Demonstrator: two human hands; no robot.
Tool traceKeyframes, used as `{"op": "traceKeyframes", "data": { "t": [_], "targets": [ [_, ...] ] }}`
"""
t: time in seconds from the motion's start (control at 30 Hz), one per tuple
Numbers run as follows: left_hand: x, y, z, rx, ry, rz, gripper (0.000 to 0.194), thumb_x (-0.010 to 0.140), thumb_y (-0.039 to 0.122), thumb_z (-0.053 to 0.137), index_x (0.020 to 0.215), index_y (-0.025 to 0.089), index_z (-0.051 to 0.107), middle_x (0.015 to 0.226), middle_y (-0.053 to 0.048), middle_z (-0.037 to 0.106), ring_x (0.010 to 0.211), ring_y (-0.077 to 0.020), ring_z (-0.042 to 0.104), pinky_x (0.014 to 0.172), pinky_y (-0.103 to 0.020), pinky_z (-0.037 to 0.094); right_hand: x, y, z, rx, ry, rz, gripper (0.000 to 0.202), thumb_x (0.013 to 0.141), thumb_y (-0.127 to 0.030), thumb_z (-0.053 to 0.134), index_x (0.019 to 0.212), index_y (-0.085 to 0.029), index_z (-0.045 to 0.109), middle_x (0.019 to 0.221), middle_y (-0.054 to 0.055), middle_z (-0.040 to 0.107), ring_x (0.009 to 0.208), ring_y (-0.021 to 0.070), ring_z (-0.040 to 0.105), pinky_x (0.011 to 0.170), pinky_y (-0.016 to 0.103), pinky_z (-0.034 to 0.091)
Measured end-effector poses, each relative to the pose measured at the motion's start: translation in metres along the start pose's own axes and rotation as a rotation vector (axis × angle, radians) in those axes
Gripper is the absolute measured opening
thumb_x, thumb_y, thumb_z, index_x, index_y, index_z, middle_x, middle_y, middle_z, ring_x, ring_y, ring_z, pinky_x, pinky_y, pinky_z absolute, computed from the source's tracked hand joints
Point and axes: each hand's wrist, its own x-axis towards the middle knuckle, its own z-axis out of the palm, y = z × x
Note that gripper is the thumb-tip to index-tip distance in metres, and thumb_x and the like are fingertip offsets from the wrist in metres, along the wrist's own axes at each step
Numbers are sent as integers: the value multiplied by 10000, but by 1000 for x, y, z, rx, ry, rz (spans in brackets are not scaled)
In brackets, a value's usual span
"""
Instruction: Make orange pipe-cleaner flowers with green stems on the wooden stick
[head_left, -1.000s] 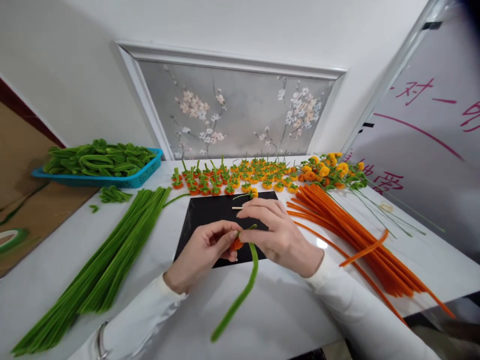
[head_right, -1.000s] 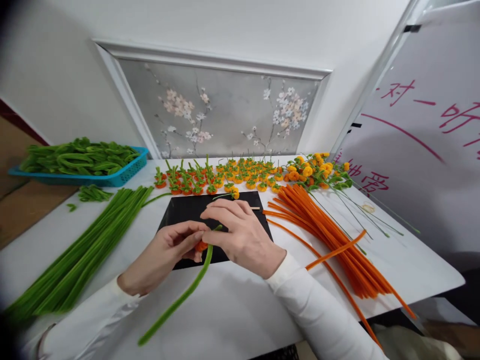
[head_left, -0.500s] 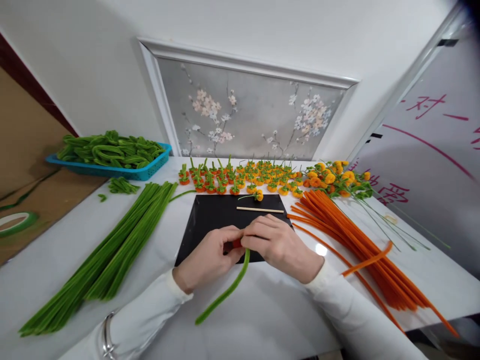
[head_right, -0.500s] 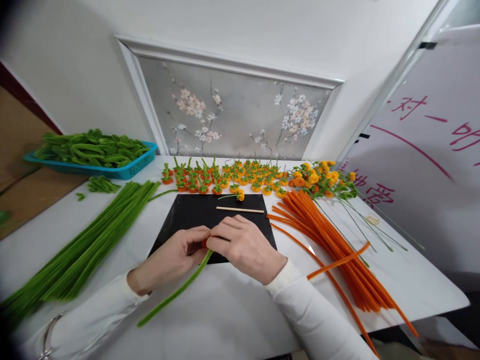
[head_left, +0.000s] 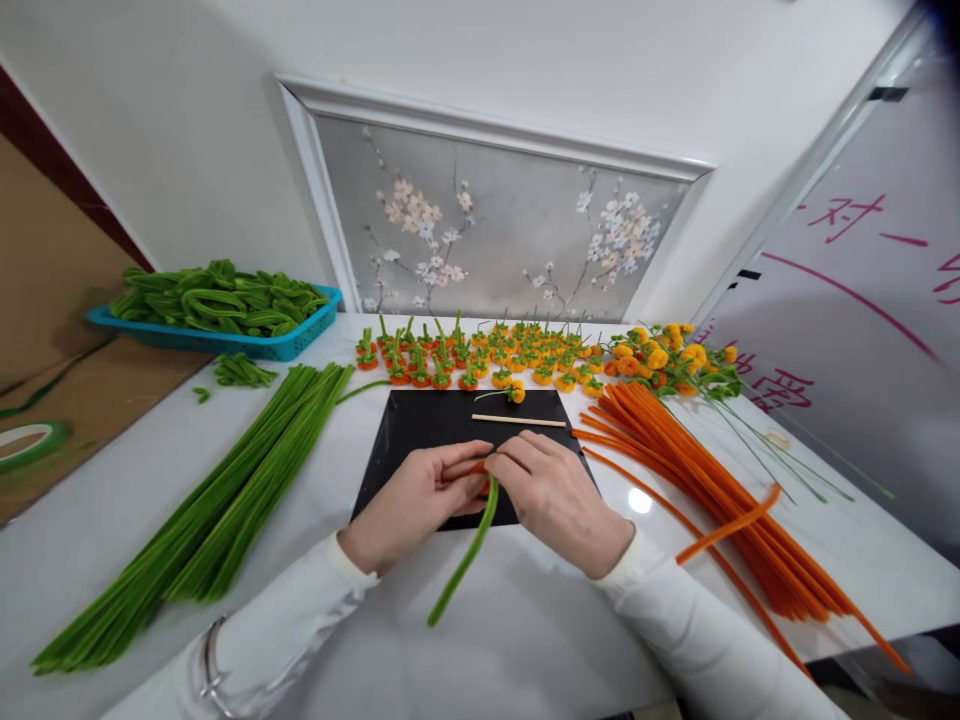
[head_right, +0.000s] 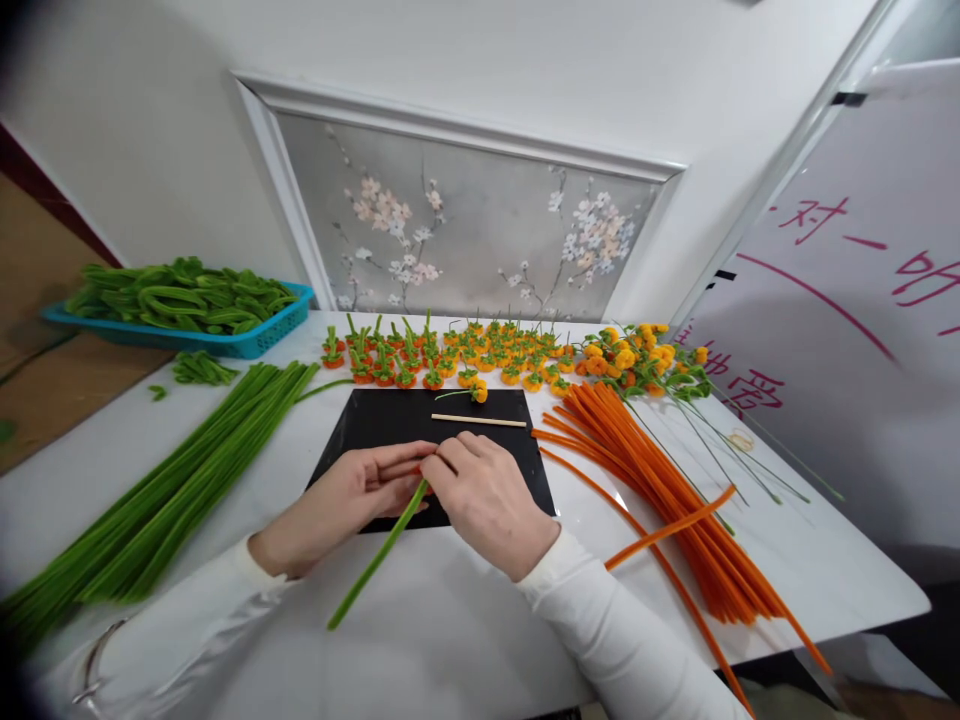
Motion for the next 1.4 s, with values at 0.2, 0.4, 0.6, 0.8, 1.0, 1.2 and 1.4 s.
{"op": "traceKeyframes", "data": {
  "t": [0.2,0.4,0.6,0.8,1.0,1.2,1.4],
  "targets": [
    [-1,6,-10,-274,-27,-201,196,783,350,668,809,160,626,817,-25,662,808,-159,669,733,-302,546,-1,4,-3,102,111,9,203,933,-157,415,915,-167,617,870,65,624,775,173,494,705,313,388],
    [-1,-2,-8,-310,-70,-159,179,726,246,738,846,145,653,835,-33,684,828,-144,675,838,-287,517,-1,1,-4,122,150,33,211,934,-180,416,919,-173,626,859,75,622,773,175,516,703,315,406],
    [3,-10,-2,-7,89,259,151,712,218,722,836,153,665,1001,-58,664,900,-168,622,874,-319,496,0,-4,3,508,323,233,183,918,-191,456,914,-193,639,889,78,617,794,168,564,718,305,478],
    [-2,-11,-3,400,264,637,90,788,148,619,843,203,663,1070,-76,624,953,-192,608,771,-282,522,8,-8,6,1074,319,530,140,828,-309,609,801,-179,653,716,16,575,601,119,496,545,246,421],
    [-10,-6,-8,686,216,893,263,808,54,569,937,255,678,1098,-62,644,976,-182,612,873,-310,493,6,-12,15,1731,104,727,267,691,-401,731,820,-191,627,696,-7,568,573,103,491,574,254,443],
    [-11,3,-3,274,131,702,281,773,166,667,1040,246,632,1108,-72,612,1014,-209,598,868,-336,508,2,-6,14,1583,236,560,160,793,-350,663,838,-202,618,764,1,598,692,126,543,676,264,453],
    [-12,10,-2,-214,-144,32,222,803,321,655,943,150,640,717,-16,625,612,-83,593,574,-176,501,-1,3,6,1397,292,413,58,828,-277,628,836,-220,634,840,13,589,745,136,543,664,252,438]
  ]
}}
